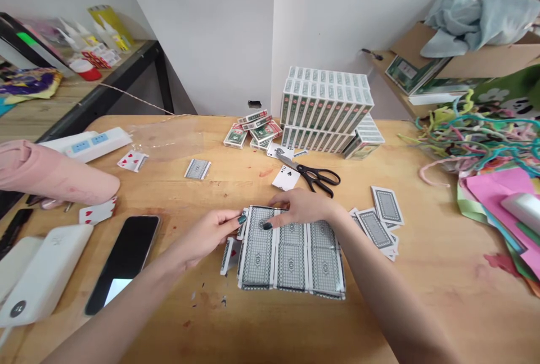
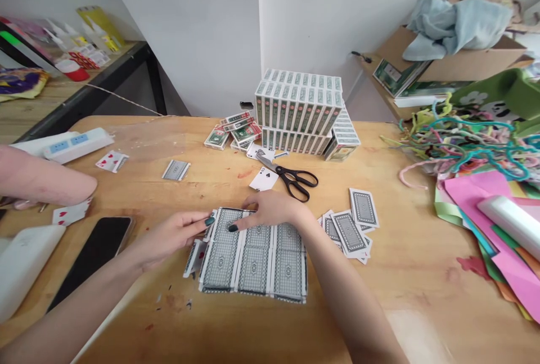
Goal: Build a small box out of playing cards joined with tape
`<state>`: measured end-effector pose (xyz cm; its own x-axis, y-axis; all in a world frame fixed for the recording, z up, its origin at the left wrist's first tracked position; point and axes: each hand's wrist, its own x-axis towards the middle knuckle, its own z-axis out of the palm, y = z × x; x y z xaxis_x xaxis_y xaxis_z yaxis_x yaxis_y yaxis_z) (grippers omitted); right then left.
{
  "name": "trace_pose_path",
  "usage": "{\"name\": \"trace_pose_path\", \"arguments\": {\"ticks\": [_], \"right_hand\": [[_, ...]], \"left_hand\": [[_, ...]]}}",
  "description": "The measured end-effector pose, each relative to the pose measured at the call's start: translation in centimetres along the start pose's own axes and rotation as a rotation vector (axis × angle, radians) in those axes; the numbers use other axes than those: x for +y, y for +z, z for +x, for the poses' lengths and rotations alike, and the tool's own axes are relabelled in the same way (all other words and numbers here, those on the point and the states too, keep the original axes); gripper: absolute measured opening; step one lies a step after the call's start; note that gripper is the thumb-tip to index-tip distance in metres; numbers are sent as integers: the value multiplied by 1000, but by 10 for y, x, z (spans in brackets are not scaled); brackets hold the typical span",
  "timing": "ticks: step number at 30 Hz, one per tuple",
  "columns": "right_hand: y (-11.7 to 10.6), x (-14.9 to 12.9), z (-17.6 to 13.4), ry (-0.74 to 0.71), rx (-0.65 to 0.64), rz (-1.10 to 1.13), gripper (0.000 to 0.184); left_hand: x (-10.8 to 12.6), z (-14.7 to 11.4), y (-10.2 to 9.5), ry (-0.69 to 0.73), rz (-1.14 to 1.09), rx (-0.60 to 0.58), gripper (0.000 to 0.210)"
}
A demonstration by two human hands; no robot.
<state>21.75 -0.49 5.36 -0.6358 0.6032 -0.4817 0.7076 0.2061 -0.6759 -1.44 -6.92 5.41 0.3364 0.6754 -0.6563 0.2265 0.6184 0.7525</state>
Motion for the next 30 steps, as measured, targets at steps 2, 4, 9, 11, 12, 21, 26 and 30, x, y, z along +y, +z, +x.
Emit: {"name": "trace_pose_path", "arguments": {"ticks": [2,4,9,11,12,21,26,30], "right_hand": [[0,0,0,3,-2,-3,74],[-1,-1,-1,7,-1,-9,74],[0,-2,-1,12,4,-21,78],[0,-2,-1,5,5,-32,78],[1,-2,0,0,6,-39,78],[2,-1,1,-11,23,-41,73],[3,0,0,-1,29,-29,72],[3,0,1,0,19,-21,72]], "left_hand": [[0,0,-1,16,41,-9,43],[0,-1,-2,55,83,-18,39],[4,-2,1,130,174,11,31],[4,-1,3,121,190,32,32],[4,-1,4,120,203,52,32],[0,0,3,120,244,80,32],[-1,-2,4,107,186,88,34],[-4,-4,7,110,178,119,34]]}}
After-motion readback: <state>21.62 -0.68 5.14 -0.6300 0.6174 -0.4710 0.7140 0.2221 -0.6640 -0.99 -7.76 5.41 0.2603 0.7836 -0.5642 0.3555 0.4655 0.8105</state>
